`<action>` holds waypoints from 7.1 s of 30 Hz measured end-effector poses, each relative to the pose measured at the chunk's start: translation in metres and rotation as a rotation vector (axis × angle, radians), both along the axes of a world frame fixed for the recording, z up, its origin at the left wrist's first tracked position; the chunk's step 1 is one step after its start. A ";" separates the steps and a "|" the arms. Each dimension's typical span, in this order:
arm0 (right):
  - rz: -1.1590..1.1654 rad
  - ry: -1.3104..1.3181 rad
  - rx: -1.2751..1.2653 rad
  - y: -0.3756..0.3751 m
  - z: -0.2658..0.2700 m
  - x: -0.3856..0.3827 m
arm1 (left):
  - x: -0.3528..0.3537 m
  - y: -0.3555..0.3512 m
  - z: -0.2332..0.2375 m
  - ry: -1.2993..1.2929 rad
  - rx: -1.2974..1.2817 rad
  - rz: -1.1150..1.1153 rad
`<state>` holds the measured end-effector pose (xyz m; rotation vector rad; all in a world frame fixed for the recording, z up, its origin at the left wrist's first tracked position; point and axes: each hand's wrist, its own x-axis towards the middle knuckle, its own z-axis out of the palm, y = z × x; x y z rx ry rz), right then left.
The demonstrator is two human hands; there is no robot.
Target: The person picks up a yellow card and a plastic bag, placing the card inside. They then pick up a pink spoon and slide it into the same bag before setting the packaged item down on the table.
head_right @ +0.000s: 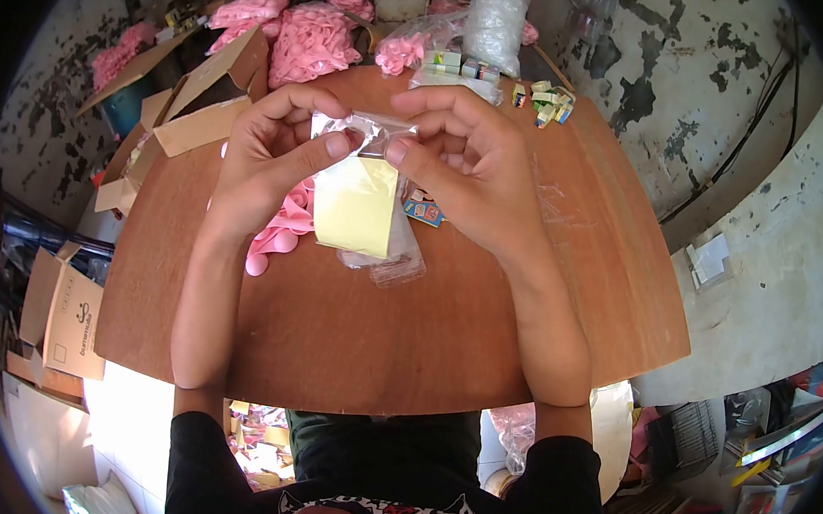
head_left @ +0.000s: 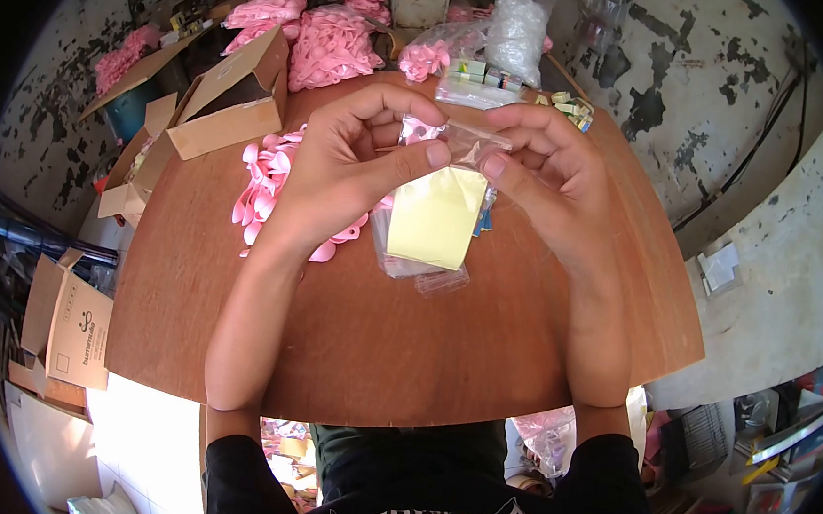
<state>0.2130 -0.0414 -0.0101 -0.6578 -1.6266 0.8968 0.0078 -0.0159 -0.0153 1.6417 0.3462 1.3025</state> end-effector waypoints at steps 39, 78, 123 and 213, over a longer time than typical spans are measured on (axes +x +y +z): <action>0.121 -0.051 0.090 0.003 -0.010 0.001 | 0.014 -0.023 0.000 0.258 0.221 0.310; 0.076 -0.098 0.067 0.002 -0.010 0.004 | 0.014 -0.018 -0.006 0.266 0.110 0.167; -0.047 0.029 0.301 -0.022 0.020 0.029 | -0.031 -0.081 0.004 0.385 0.047 0.238; -0.544 -0.521 0.544 0.047 -0.158 0.053 | 0.000 -0.013 -0.161 0.630 0.553 0.387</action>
